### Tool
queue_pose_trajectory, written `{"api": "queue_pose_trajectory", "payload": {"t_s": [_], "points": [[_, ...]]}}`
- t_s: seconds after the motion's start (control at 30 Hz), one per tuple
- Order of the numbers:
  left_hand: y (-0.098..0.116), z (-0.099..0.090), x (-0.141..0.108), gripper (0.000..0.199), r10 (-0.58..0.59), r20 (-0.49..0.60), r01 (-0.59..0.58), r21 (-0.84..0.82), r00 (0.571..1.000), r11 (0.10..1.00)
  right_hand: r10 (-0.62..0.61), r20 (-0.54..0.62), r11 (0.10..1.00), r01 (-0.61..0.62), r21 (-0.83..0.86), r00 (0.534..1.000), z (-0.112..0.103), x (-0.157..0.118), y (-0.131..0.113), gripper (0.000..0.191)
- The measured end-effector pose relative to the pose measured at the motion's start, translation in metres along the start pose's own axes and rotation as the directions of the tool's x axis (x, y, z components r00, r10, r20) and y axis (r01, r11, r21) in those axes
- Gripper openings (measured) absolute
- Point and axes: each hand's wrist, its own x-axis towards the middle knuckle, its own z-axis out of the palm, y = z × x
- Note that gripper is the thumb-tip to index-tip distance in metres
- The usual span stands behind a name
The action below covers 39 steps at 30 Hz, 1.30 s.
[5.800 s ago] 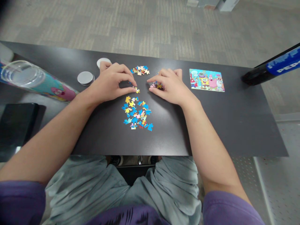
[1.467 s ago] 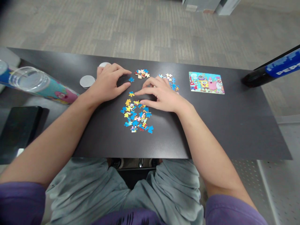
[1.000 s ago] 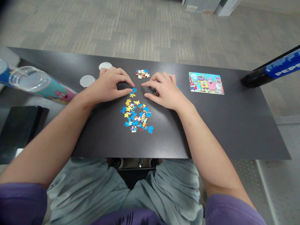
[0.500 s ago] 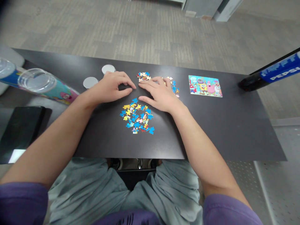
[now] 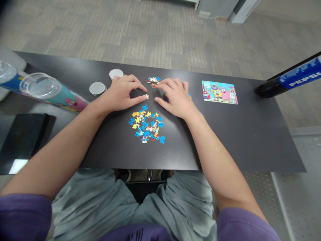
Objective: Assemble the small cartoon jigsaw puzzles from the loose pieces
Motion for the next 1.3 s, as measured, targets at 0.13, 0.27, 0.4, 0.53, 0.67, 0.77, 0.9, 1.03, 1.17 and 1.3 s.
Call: {"api": "queue_pose_trajectory", "payload": {"t_s": [0.13, 0.27, 0.4, 0.53, 0.67, 0.77, 0.9, 1.03, 1.17, 1.3], "points": [[0.002, 0.004, 0.003, 0.021, -0.024, 0.013, 0.024, -0.015, 1.000, 1.000, 0.054, 0.011, 0.997, -0.053, -0.064, 0.998, 0.007, 0.001, 0.001, 0.068], [0.000, 0.005, 0.007, 0.016, -0.047, 0.032, 0.050, -0.098, 0.998, 0.994, 0.072, 0.066, 0.990, -0.063, -0.122, 0.995, 0.010, 0.003, -0.003, 0.076], [-0.004, -0.002, 0.007, 0.017, -0.033, 0.022, 0.035, -0.092, 0.999, 0.995, 0.042, 0.094, 0.991, -0.030, -0.127, 0.995, 0.007, 0.003, -0.006, 0.074], [-0.007, -0.009, 0.005, 0.028, -0.014, 0.033, 0.017, -0.081, 0.999, 0.997, 0.020, 0.094, 0.994, -0.009, -0.109, 0.995, 0.003, 0.001, -0.006, 0.072], [-0.007, -0.006, 0.006, 0.025, -0.060, -0.053, 0.056, -0.071, 0.997, 0.996, 0.049, 0.049, 0.995, -0.044, -0.095, 0.998, 0.002, 0.001, -0.001, 0.078], [-0.008, -0.001, 0.007, 0.016, -0.079, -0.069, 0.075, -0.058, 0.994, 0.995, 0.088, 0.030, 0.993, -0.085, -0.085, 0.996, 0.001, 0.002, 0.005, 0.082], [-0.012, -0.002, 0.006, 0.016, -0.074, 0.025, 0.075, -0.051, 0.997, 0.996, 0.125, 0.019, 0.990, -0.123, -0.066, 0.992, 0.002, 0.002, 0.009, 0.080], [-0.011, -0.007, 0.004, 0.025, -0.029, 0.111, 0.037, -0.068, 0.993, 0.997, 0.117, 0.042, 0.992, -0.114, -0.055, 0.992, 0.004, 0.003, 0.009, 0.075], [-0.002, -0.003, 0.003, 0.028, -0.011, 0.023, 0.012, -0.036, 1.000, 0.999, 0.099, 0.056, 0.995, -0.097, -0.035, 0.994, 0.004, 0.004, 0.006, 0.066], [0.003, 0.004, 0.002, 0.032, -0.019, -0.043, 0.020, 0.024, 0.999, 1.000, 0.167, -0.020, 0.985, -0.168, -0.042, 0.986, 0.004, 0.007, 0.002, 0.057]]}}
